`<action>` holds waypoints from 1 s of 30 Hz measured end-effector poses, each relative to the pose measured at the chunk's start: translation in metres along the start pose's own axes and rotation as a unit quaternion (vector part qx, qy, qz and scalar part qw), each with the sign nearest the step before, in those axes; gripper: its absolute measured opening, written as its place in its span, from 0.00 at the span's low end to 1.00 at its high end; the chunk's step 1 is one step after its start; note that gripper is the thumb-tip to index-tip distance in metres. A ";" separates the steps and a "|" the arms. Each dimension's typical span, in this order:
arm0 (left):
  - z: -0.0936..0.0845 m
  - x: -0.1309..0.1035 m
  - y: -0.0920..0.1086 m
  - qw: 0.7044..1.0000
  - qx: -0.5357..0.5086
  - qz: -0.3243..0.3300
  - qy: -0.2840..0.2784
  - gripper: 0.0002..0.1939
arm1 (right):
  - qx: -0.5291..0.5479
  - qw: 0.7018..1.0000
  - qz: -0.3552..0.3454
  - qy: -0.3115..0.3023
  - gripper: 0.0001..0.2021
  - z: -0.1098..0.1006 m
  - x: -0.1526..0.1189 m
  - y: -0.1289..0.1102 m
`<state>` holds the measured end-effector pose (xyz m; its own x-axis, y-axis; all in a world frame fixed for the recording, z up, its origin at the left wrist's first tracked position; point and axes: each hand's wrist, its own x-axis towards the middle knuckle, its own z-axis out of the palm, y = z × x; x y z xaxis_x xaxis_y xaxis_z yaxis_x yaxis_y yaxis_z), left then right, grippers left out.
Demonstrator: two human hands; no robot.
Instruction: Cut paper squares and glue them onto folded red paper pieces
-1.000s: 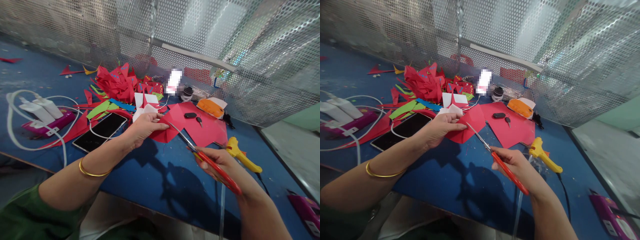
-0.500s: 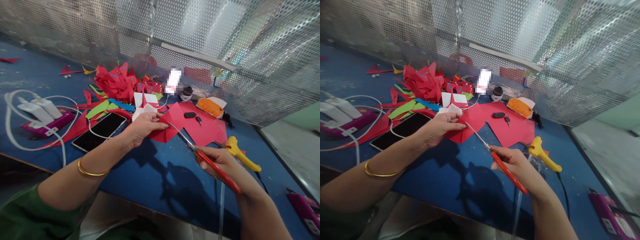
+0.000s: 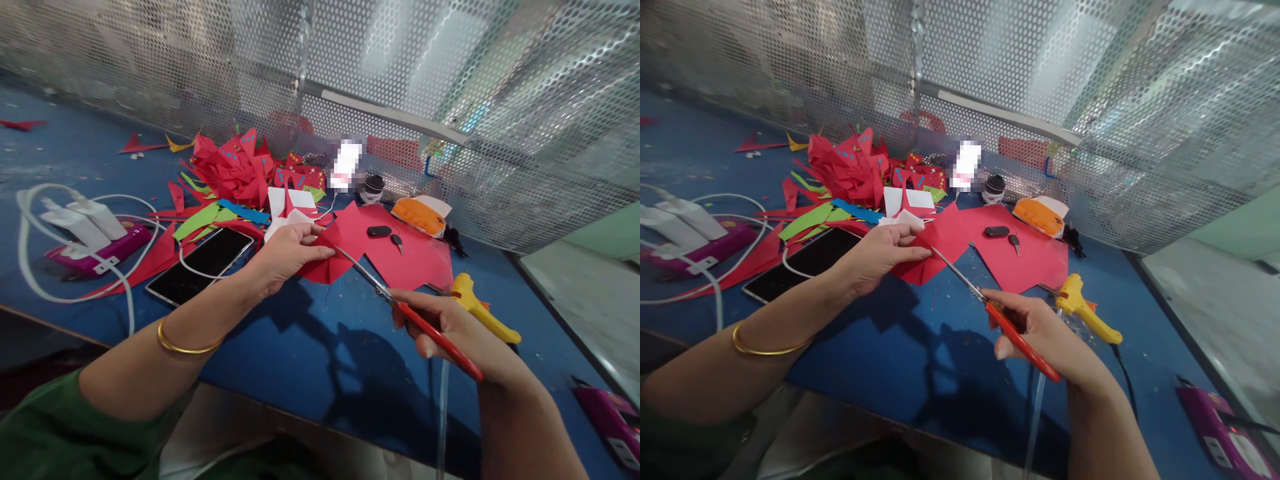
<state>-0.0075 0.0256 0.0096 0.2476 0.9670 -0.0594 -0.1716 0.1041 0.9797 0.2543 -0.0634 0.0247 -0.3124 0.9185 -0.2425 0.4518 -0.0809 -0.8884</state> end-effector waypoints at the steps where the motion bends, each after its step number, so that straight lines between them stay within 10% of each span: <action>1: 0.000 0.000 0.000 1.000 0.009 0.010 0.004 0.17 | 0.000 1.000 0.013 -0.006 0.40 -0.002 -0.001 0.002; 11: -0.004 -0.002 0.010 1.000 -0.010 -0.001 0.009 0.14 | -0.120 0.990 0.068 0.001 0.41 -0.031 -0.015 0.001; 16: -0.004 -0.003 0.009 1.000 0.000 0.012 -0.015 0.12 | -0.226 0.967 0.061 0.103 0.33 -0.025 0.004 0.012; 24: 0.008 -0.007 -0.006 0.995 0.029 -0.055 -0.081 0.13 | -0.463 0.848 0.085 0.242 0.28 0.036 0.044 0.027; 30: 0.017 -0.014 -0.013 0.986 0.011 -0.114 -0.125 0.11 | -0.567 0.778 -0.017 0.269 0.20 0.037 0.037 0.028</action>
<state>0.0077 0.0064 0.0014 0.5042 0.8316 -0.2329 -0.0633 0.3046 0.9504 0.2249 -0.0455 -0.0239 -0.0829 0.9663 0.2436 0.9934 0.0605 0.0979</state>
